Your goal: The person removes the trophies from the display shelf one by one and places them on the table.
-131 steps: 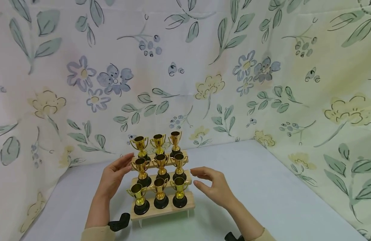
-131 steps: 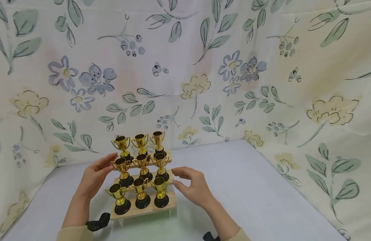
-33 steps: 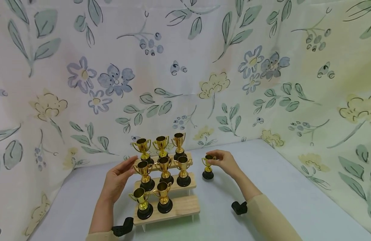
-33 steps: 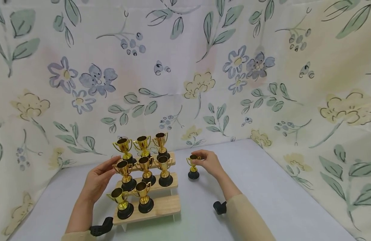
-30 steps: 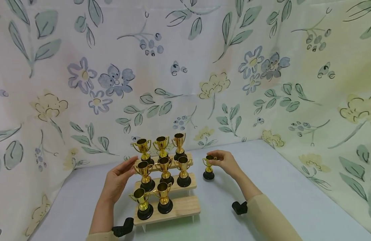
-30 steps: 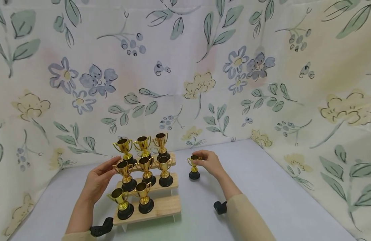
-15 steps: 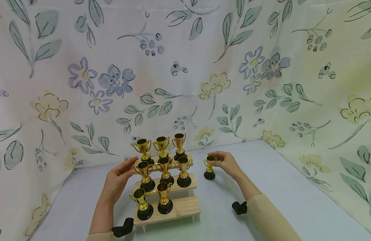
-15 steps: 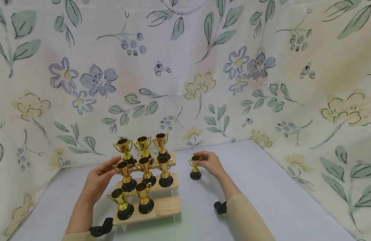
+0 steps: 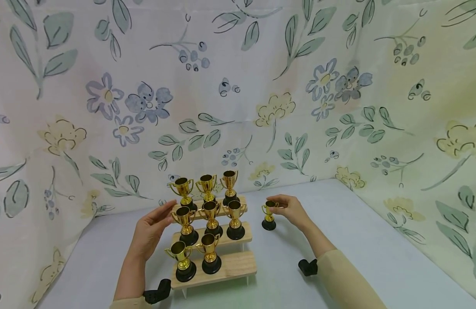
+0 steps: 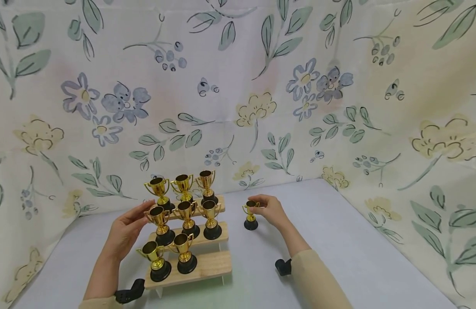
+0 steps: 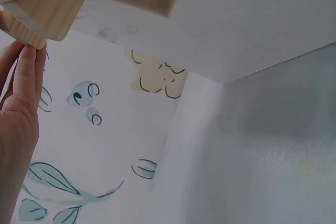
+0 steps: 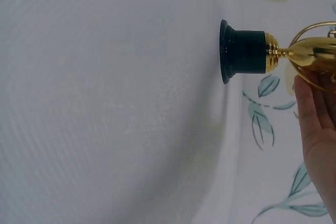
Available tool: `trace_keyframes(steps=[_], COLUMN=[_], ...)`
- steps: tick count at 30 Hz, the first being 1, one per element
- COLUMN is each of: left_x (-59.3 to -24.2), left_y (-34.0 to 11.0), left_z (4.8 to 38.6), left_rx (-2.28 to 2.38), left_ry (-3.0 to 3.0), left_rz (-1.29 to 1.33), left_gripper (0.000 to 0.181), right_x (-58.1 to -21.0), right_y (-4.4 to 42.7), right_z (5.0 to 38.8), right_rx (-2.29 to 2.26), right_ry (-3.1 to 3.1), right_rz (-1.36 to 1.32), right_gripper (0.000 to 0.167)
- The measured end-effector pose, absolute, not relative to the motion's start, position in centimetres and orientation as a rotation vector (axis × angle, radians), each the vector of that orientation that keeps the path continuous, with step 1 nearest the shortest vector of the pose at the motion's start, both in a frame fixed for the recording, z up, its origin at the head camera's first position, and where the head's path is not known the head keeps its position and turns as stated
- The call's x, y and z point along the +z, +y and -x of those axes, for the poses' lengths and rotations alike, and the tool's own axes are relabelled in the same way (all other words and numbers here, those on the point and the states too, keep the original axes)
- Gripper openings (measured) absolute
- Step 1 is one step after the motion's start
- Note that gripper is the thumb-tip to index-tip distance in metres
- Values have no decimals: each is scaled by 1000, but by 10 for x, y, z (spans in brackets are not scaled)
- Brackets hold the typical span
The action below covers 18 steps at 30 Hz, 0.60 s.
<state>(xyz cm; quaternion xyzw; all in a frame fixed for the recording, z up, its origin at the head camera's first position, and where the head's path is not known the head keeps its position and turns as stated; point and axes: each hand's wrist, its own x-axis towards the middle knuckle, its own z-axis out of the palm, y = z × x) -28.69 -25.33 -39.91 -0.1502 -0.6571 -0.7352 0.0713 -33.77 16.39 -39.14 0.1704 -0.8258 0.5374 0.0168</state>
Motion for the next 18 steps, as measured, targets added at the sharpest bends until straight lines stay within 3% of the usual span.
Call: trace_keyframes(steps=[9,18], left_x=[-398,-397], left_y=[-253,-253], left_z=[286,285], left_rx=[-2226,-2234], left_ry=[-1960,-1968], left_rz=[457,466], left_gripper=[56,54], right_x=[-393,-416], right_y=[165,175], right_z=[338,357], right_rx=[1686,1603], right_ry=[-2563,-2534], right_rz=[-523,-477], right_gripper=[38,54])
